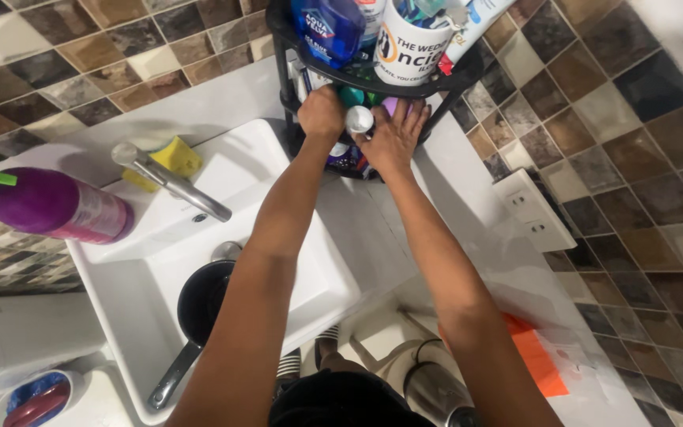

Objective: The person cleans various surfaces in a bathroom by using a squeegee on the walls and counter, organizing toiletries on a shelf, and wiping the faucet area by hand.

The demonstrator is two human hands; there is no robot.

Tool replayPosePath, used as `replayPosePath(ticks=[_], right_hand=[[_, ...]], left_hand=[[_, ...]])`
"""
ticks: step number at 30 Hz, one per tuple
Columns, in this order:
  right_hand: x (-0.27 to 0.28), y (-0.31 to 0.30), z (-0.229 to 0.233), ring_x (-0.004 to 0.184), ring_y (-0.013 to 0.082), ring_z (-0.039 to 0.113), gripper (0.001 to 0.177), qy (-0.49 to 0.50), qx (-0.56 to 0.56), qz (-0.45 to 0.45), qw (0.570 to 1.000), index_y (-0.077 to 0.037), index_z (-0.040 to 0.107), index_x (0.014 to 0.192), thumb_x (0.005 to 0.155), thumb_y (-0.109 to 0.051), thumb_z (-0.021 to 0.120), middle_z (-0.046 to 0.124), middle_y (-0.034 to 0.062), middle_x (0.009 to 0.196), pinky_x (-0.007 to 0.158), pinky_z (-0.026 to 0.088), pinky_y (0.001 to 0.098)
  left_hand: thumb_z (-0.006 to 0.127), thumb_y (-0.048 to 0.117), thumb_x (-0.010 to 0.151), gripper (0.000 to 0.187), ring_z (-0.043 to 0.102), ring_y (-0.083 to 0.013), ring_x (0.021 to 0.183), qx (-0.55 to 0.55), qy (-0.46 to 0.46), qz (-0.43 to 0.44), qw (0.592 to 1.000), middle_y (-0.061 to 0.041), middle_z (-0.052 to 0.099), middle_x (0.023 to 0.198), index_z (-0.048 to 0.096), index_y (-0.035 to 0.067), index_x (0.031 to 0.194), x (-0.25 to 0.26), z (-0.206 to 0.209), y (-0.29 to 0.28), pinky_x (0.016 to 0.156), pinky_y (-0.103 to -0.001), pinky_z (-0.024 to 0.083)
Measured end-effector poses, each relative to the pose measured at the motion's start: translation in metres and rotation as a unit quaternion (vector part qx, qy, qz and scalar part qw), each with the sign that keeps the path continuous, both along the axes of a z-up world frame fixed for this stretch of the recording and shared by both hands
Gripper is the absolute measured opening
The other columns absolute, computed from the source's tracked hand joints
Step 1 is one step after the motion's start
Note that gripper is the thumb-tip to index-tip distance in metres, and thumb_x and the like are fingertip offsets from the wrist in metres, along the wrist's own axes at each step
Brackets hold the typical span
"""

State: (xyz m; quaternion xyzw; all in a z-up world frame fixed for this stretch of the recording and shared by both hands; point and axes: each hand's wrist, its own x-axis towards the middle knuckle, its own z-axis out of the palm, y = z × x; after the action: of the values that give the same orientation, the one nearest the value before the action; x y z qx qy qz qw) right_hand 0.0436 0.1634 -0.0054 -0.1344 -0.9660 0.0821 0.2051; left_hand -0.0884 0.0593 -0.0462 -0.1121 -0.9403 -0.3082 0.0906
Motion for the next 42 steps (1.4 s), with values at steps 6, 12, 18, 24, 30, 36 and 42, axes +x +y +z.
replayPosePath(ticks=[6, 12, 18, 24, 30, 36, 42], right_hand=[[0.000, -0.001, 0.000, 0.143, 0.0568, 0.017, 0.061, -0.001, -0.043, 0.009, 0.999, -0.012, 0.071, 0.121, 0.071, -0.042, 0.089, 0.036, 0.0262, 0.147, 0.120, 0.003, 0.0693], [-0.008, 0.001, -0.003, 0.144, 0.0554, 0.015, 0.067, -0.011, -0.026, -0.002, 1.000, -0.014, 0.068, 0.130, 0.073, -0.043, 0.088, 0.031, 0.0264, 0.151, 0.118, 0.001, 0.0721], [-0.011, 0.001, -0.005, 0.146, 0.0538, 0.011, 0.069, -0.042, -0.038, -0.017, 0.998, -0.018, 0.066, 0.132, 0.071, -0.040, 0.089, 0.028, 0.0249, 0.155, 0.115, 0.001, 0.0741], [-0.009, 0.004, 0.000, 0.146, 0.0540, 0.013, 0.084, -0.020, -0.074, 0.009, 0.997, -0.019, 0.057, 0.142, 0.068, -0.035, 0.092, 0.028, 0.0229, 0.152, 0.118, 0.005, 0.0726], [-0.003, 0.013, -0.008, 0.143, 0.0543, 0.015, 0.087, 0.014, -0.097, 0.015, 0.995, -0.018, 0.057, 0.149, 0.066, -0.011, 0.082, 0.023, 0.0270, 0.156, 0.118, 0.021, 0.0604], [0.001, 0.010, -0.008, 0.143, 0.0537, 0.018, 0.053, 0.064, -0.084, 0.052, 0.993, -0.017, 0.068, 0.131, 0.081, -0.017, 0.085, 0.025, 0.0251, 0.157, 0.117, 0.022, 0.0613], [-0.002, 0.012, -0.012, 0.145, 0.0524, 0.020, 0.058, 0.061, -0.078, 0.036, 0.994, -0.021, 0.068, 0.135, 0.080, -0.004, 0.076, 0.028, 0.0241, 0.155, 0.121, 0.024, 0.0587]], left_hand=[[0.065, 0.011, 0.087, 0.009, 0.073, -0.0322, 0.065, -0.067, 0.194, -0.149, 0.967, -0.012, 0.074, 0.092, 0.068, 0.010, 0.095, 0.034, 0.021, -0.033, 0.056, -0.044, 0.056], [0.068, 0.012, 0.087, 0.020, 0.073, -0.0256, 0.065, -0.084, 0.278, -0.274, 0.917, -0.010, 0.073, 0.106, 0.070, 0.013, 0.107, 0.047, 0.030, -0.060, 0.055, -0.039, 0.056], [0.073, 0.025, 0.077, 0.044, 0.074, -0.0315, 0.077, -0.111, 0.151, -0.308, 0.933, -0.015, 0.072, 0.108, 0.069, 0.012, 0.119, 0.048, 0.046, -0.058, 0.068, -0.044, 0.058], [0.071, 0.028, 0.085, 0.028, 0.073, -0.0292, 0.092, -0.136, 0.105, -0.294, 0.940, -0.016, 0.068, 0.120, 0.072, 0.017, 0.111, 0.056, 0.061, -0.041, 0.091, -0.050, 0.048], [0.067, 0.025, 0.092, 0.024, 0.071, -0.0320, 0.102, -0.191, 0.085, -0.274, 0.939, -0.017, 0.072, 0.111, 0.071, 0.016, 0.115, 0.041, 0.036, -0.012, 0.102, -0.046, 0.048], [0.074, 0.036, 0.084, 0.032, 0.065, -0.0333, 0.113, -0.185, 0.077, -0.234, 0.951, -0.017, 0.070, 0.116, 0.074, 0.015, 0.108, 0.027, 0.014, -0.006, 0.096, -0.044, 0.047], [0.081, 0.036, 0.077, 0.044, 0.065, -0.0339, 0.109, -0.170, 0.088, -0.157, 0.969, -0.014, 0.065, 0.123, 0.074, 0.018, 0.117, 0.015, 0.013, -0.026, 0.097, -0.046, 0.045]])
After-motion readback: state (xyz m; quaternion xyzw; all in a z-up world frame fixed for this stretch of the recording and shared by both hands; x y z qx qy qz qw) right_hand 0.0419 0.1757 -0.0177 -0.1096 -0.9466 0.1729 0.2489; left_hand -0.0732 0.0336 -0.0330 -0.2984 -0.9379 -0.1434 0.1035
